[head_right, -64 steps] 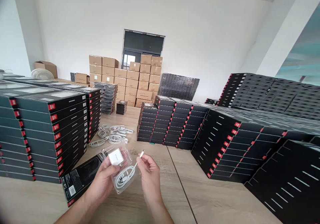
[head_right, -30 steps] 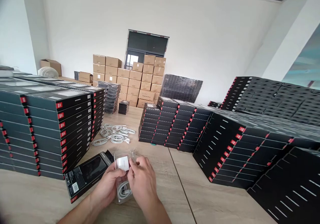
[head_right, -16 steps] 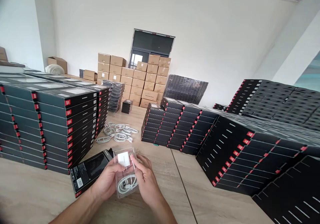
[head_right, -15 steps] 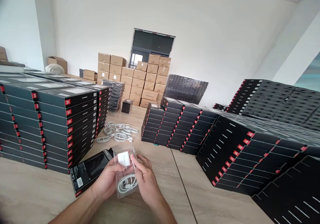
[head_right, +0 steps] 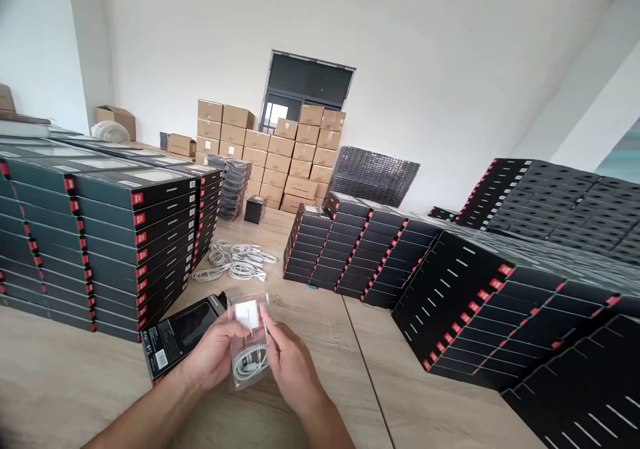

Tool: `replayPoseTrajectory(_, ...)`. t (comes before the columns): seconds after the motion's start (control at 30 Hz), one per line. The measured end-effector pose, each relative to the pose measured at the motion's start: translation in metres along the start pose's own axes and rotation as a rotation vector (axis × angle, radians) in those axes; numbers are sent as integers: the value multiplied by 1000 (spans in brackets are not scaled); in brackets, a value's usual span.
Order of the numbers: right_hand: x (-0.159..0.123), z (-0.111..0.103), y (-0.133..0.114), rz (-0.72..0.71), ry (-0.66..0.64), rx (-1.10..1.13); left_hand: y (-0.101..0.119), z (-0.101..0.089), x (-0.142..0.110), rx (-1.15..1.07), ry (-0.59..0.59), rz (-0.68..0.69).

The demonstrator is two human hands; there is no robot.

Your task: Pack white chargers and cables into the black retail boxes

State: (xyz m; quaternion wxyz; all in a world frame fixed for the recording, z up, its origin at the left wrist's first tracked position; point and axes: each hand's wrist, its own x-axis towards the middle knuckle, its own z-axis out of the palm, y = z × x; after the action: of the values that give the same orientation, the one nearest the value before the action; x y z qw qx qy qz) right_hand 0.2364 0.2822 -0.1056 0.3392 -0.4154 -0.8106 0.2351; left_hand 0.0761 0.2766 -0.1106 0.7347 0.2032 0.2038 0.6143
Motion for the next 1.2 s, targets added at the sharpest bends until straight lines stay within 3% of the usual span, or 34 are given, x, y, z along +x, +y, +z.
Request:
replayPoseTrajectory(0.2, -1, 18, 1, -102, 112, -93, 11, -1, -2, -8, -55, -15)
replayPoseTrajectory(0.43, -2, 8, -5, -24, 156, -69, 7, 1, -7, 138, -147, 13)
replayPoseTrajectory(0.63, -2, 2, 2, -57, 78, -80, 2, 4, -6, 137, -78, -42)
replayPoseTrajectory(0.9, -2, 22, 8, -85, 159, -297, 3, -1, -4, 114, 10, -68)
replayPoseTrajectory(1.07, -5, 17, 1, -38, 141, 22, 11, 2, -5, 127, -53, -62)
replayPoseTrajectory(1.2, -2, 8, 4, 194, 230, 437, 15, 4, -5, 125, -65, -70)
